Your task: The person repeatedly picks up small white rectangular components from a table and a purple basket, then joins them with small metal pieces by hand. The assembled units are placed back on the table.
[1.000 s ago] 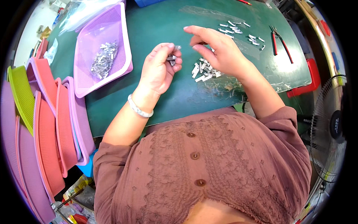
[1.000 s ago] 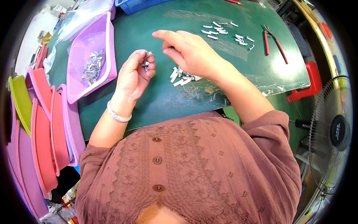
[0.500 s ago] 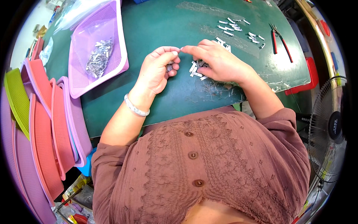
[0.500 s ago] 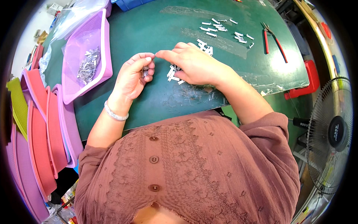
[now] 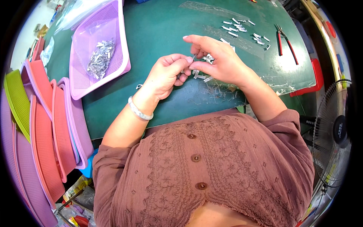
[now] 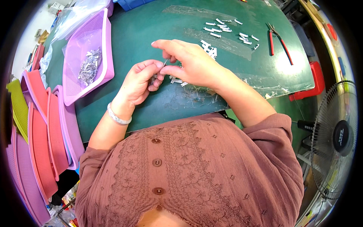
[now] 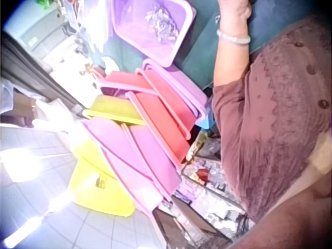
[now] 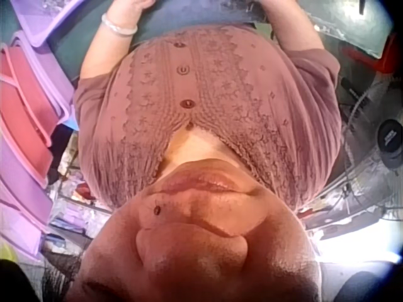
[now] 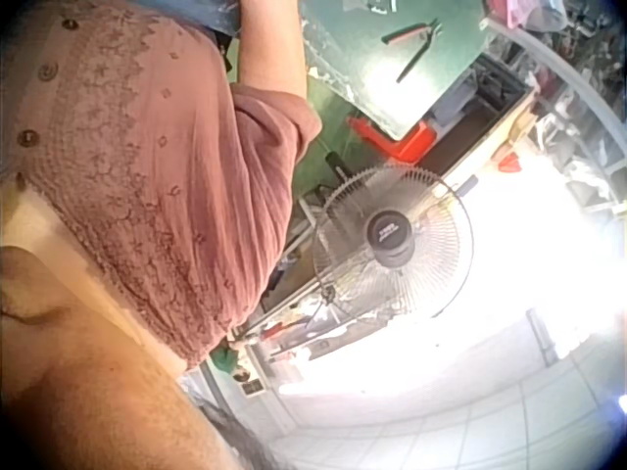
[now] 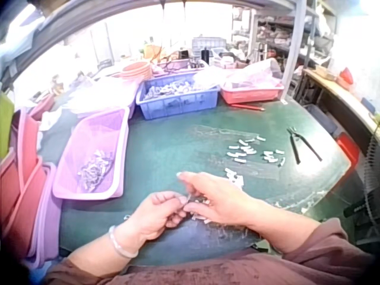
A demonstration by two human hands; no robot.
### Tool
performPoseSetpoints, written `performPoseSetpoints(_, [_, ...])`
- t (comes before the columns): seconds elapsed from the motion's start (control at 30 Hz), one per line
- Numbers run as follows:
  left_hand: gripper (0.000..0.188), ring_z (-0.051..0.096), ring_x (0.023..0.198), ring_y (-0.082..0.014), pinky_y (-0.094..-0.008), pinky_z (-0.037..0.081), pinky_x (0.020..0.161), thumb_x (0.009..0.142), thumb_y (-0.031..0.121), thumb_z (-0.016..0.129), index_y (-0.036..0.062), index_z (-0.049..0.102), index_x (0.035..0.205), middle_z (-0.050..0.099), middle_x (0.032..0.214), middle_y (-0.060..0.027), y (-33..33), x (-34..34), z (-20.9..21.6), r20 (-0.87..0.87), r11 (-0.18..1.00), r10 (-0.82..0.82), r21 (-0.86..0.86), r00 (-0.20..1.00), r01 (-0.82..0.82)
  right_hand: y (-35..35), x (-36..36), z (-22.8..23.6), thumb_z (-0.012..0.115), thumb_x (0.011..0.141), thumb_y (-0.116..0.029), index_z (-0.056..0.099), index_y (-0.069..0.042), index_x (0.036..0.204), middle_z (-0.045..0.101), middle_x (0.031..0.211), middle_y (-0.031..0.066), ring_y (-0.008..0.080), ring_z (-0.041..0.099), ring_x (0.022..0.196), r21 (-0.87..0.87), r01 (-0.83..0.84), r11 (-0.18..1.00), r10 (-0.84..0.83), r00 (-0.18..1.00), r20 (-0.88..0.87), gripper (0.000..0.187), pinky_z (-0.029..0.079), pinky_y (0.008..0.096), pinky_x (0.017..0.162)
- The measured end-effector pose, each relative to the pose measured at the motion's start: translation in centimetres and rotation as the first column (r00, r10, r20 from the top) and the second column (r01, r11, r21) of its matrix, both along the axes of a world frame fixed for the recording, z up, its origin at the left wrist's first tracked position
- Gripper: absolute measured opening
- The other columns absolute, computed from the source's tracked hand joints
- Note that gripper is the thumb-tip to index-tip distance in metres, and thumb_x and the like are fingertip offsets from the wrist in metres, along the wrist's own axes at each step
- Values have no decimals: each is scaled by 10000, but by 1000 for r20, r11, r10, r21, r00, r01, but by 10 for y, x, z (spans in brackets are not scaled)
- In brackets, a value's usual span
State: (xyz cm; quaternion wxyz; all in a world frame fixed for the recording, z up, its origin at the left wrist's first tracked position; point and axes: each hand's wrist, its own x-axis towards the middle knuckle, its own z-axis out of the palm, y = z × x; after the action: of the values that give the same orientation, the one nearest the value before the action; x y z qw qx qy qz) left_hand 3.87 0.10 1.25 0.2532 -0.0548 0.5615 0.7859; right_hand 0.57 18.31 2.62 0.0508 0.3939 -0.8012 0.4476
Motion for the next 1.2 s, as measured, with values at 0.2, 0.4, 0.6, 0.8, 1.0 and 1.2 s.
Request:
performPoseSetpoints(0.2, [158, 416, 498, -51, -165, 283, 405, 875, 184, 532, 42, 573, 819, 511, 641, 7, -2, -1, 0, 34, 998, -26, 66, 999, 24, 2, -2, -3, 682, 691, -8, 514, -57, 1188, 603, 856, 65, 157, 578, 732, -57, -56, 997, 59, 997, 52, 526, 483, 272, 680])
performPoseSetpoints(0.4, [201, 357, 461, -49, -160, 257, 372, 892, 193, 504, 6, 544, 829, 453, 605, 9, -6, -3, 5, 181, 983, -83, 175, 980, 51, 6, -5, -8, 580, 750, 55, 512, -49, 1182, 603, 851, 55, 139, 568, 731, -169, -109, 979, 134, 981, 142, 449, 471, 266, 693])
performPoseSetpoints(0.6, [245, 349, 443, -55, -168, 257, 358, 904, 224, 491, 1, 542, 818, 451, 592, 1, -6, -3, 3, 208, 979, -91, 198, 974, 49, 4, -4, -13, 570, 764, 51, 509, -56, 1165, 598, 785, 45, 143, 555, 685, -189, -53, 981, 70, 994, 84, 420, 466, 262, 661])
performPoseSetpoints(0.8, [259, 368, 451, -64, -166, 267, 380, 906, 222, 476, -14, 573, 865, 481, 605, -10, -2, -1, 4, 110, 997, 24, 75, 994, -33, 4, -4, -15, 579, 772, 37, 495, -45, 1177, 595, 770, 46, 141, 557, 685, -227, -33, 973, 66, 988, 142, 421, 464, 261, 661])
performPoseSetpoints(1.0, [188, 402, 475, -51, -164, 268, 399, 881, 166, 512, 2, 604, 889, 502, 625, 6, -5, -1, 1, -46, 998, 63, 1, 997, -63, 5, -4, -15, 559, 793, 45, 467, -34, 1210, 597, 793, 46, 111, 556, 708, -215, -40, 976, 75, 985, 154, 434, 450, 237, 662])
performPoseSetpoints(1.2, [130, 399, 483, -36, -156, 269, 411, 872, 121, 539, 25, 618, 907, 497, 626, 28, -5, 0, -3, -89, 995, 74, -56, 993, -79, 3, -2, -12, 592, 783, 11, 485, -51, 1178, 599, 754, 50, 152, 569, 662, -186, -15, 982, 31, 996, 85, 414, 473, 262, 640])
